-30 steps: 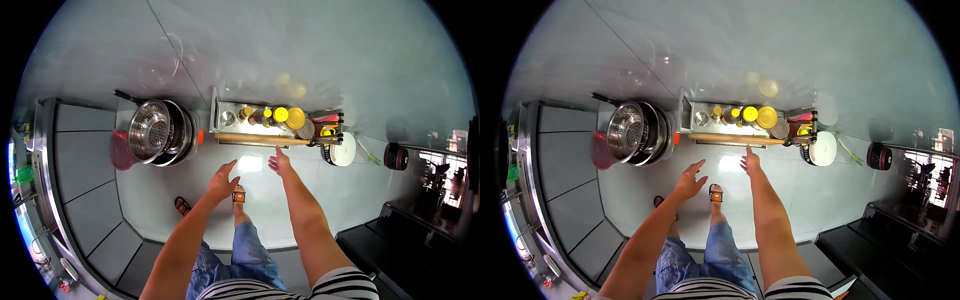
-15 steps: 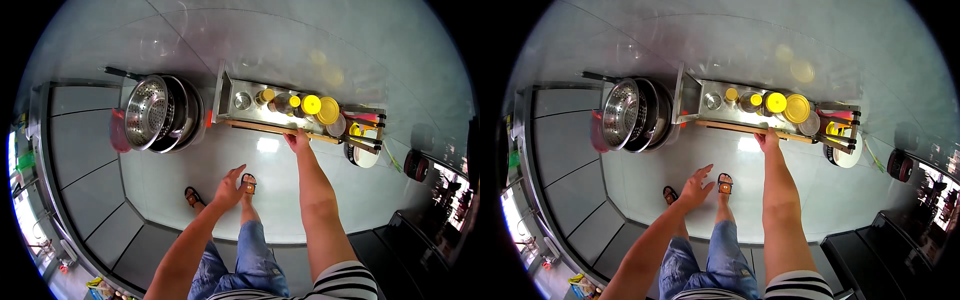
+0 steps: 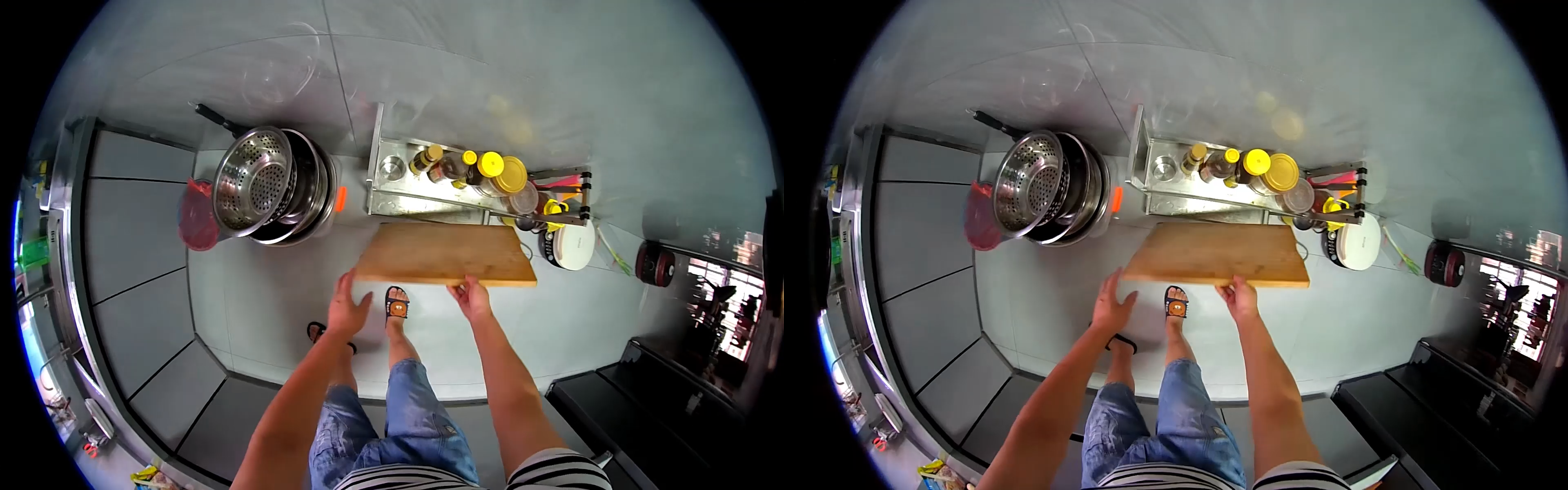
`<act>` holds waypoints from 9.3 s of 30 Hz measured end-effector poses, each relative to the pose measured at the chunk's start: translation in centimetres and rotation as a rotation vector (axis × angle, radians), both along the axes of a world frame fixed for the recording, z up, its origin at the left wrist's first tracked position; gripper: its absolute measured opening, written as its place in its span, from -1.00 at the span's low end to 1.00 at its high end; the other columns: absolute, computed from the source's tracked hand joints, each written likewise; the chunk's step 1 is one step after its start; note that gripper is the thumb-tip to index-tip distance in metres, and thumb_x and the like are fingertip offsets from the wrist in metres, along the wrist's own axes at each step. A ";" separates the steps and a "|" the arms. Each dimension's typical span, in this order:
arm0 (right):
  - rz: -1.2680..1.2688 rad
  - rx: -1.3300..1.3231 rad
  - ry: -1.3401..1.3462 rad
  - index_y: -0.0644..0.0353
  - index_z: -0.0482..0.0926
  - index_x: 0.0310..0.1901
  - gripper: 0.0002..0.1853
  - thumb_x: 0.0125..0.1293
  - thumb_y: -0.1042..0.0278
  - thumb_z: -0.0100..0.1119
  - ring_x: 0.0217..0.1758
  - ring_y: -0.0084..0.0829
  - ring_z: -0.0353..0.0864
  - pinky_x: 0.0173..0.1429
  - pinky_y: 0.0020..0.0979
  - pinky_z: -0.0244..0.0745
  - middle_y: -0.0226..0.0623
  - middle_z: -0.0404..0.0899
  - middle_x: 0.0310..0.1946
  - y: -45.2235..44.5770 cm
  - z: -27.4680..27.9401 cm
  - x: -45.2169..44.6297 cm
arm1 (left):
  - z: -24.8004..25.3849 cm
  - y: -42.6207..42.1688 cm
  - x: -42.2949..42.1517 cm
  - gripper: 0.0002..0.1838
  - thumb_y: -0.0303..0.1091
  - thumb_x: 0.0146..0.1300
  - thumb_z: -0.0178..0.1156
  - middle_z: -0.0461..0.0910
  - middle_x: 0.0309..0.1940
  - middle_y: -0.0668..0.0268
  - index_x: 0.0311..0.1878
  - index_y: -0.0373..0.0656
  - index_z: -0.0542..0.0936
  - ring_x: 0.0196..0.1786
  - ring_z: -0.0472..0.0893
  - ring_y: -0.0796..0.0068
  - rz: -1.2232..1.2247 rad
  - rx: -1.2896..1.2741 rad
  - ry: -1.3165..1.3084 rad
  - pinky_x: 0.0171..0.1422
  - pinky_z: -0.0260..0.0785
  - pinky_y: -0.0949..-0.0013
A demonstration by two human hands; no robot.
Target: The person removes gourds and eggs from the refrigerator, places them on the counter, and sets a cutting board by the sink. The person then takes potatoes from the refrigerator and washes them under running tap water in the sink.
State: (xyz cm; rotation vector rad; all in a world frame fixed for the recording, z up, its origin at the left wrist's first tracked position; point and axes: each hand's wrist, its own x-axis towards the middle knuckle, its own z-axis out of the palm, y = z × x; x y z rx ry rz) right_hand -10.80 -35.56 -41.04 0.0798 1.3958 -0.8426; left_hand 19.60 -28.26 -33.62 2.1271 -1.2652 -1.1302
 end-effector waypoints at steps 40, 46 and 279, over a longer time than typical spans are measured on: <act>1.609 -0.281 -0.802 0.26 0.48 0.12 -0.70 0.40 0.41 0.11 0.05 -0.36 0.66 0.15 -0.25 0.59 -0.24 0.63 0.01 22.7 40.9 70.5 | 29.0 52.4 37.1 -0.59 -0.05 0.48 0.04 0.63 -0.22 0.26 -0.07 -0.31 0.50 -0.18 0.54 0.56 1.817 -0.679 0.087 -0.02 0.42 0.38; 1.905 -0.121 -0.735 0.27 0.51 0.07 -0.71 0.37 0.37 0.15 0.04 -0.35 0.65 0.20 -0.20 0.55 -0.23 0.64 -0.02 26.4 38.2 85.3 | 29.8 52.7 40.5 -0.60 -0.05 0.47 0.06 0.62 -0.27 0.25 -0.23 -0.28 0.49 -0.24 0.50 0.56 2.179 -0.485 -0.008 -0.10 0.40 0.35; -1.852 -2.759 -2.387 0.16 0.37 0.37 -0.48 0.46 0.12 -0.16 0.56 -0.19 0.08 0.60 0.05 -0.37 -0.21 0.25 0.44 46.1 51.2 -140.8 | 40.9 8.4 -172.0 -0.41 -0.30 0.32 0.24 0.34 0.35 0.27 0.40 0.02 0.34 0.32 0.40 0.19 3.589 0.017 -0.892 0.17 0.47 0.28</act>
